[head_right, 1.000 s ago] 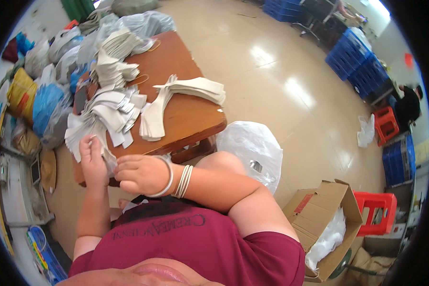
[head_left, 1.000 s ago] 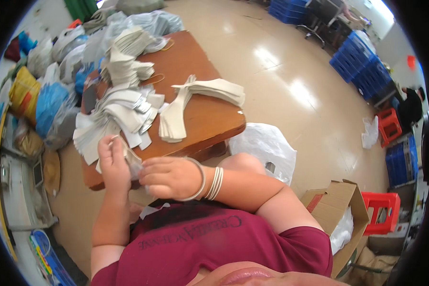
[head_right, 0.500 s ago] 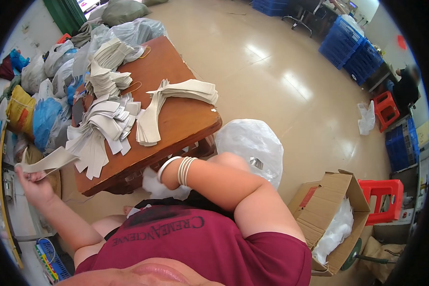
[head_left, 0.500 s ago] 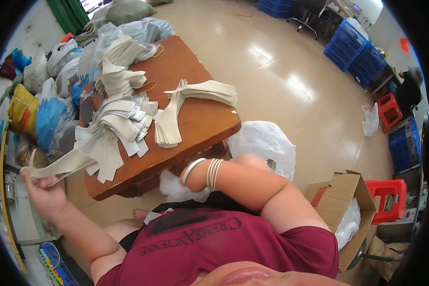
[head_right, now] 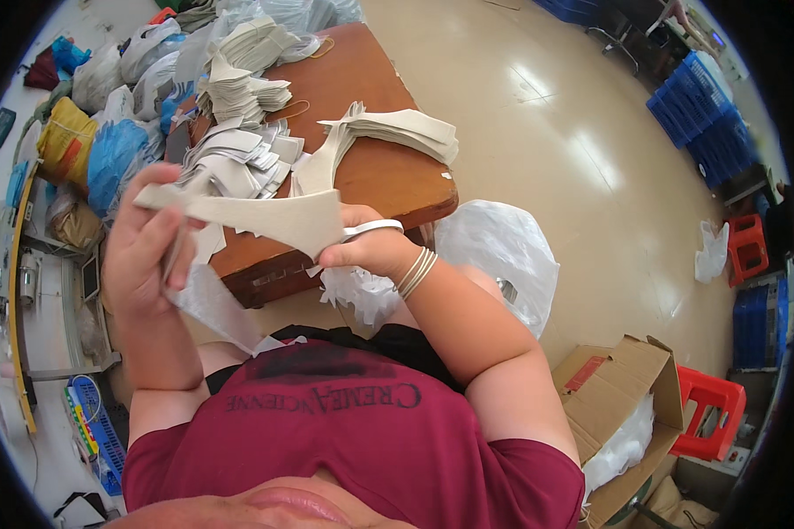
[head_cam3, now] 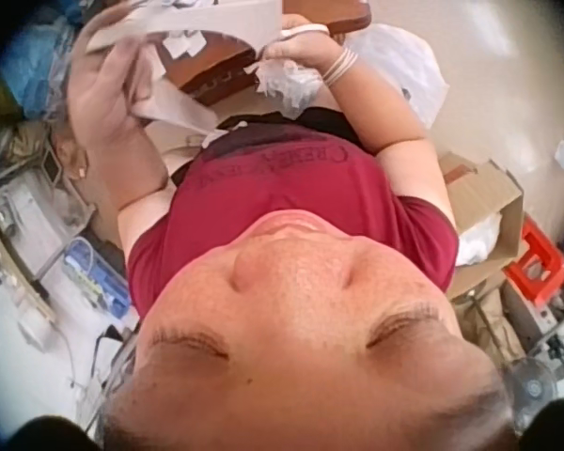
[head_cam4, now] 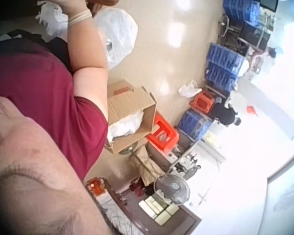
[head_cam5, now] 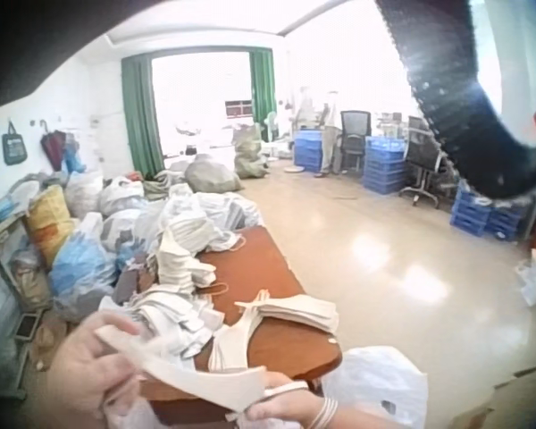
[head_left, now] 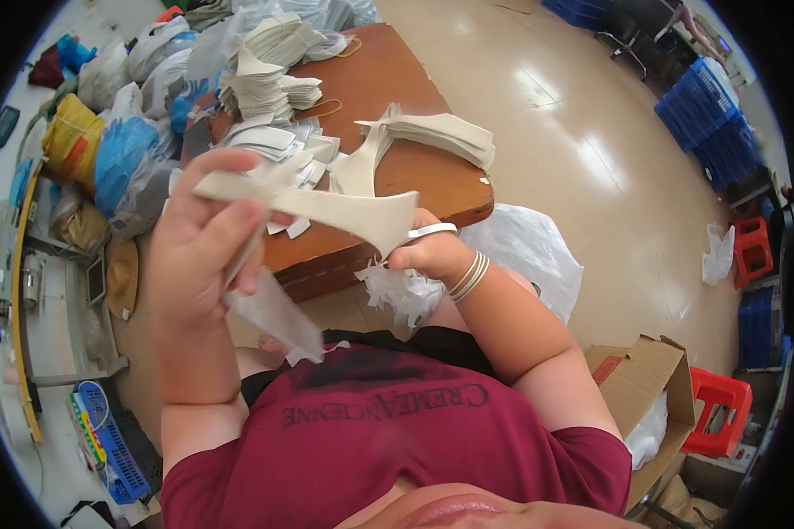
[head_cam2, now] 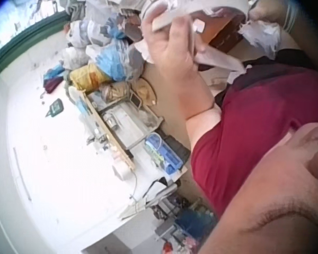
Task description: Separating and sorting die-cut shoe components on a wooden workbench in a manufacturing setting.
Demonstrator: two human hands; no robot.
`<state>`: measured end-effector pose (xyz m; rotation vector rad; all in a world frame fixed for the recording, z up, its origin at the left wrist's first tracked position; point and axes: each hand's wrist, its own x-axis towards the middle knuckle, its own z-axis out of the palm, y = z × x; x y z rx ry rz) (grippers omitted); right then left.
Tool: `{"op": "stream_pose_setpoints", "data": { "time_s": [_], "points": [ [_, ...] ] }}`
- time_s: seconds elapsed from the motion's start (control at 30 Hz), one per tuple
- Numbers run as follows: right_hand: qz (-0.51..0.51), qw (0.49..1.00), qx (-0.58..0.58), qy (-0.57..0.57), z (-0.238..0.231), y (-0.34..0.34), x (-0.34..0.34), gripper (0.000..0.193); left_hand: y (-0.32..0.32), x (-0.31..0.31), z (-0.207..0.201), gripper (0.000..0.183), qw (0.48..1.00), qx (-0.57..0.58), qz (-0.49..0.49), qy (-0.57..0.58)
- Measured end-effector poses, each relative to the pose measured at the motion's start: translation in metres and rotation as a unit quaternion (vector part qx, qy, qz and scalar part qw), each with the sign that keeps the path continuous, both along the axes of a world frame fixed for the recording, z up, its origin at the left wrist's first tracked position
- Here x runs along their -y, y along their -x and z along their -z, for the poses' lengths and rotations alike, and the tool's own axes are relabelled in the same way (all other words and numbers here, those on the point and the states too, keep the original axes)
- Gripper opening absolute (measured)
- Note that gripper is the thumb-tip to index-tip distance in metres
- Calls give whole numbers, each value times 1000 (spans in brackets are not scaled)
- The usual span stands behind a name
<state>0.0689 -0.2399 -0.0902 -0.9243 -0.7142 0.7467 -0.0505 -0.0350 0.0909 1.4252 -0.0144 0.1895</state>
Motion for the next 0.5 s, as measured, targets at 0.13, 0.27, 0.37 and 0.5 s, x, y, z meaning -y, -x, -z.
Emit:
{"op": "stream_pose_setpoints", "data": {
  "time_s": [0.13,0.27,0.37,0.5],
  "points": [
    [29,993,-103,-43,-28,5,8,57,-36,9,18,31,999,-54,-2,-3],
    [130,979,-145,-61,-20,-21,33,43,-67,12,35,28,996,-76,-29,18],
    [282,939,-198,-19,-30,-24,36,29,-93,-1,60,27,986,-160,-17,-53],
    [402,891,-196,76,-12,-50,51,15,-126,-18,94,24,952,-280,63,-104]
  ]
}}
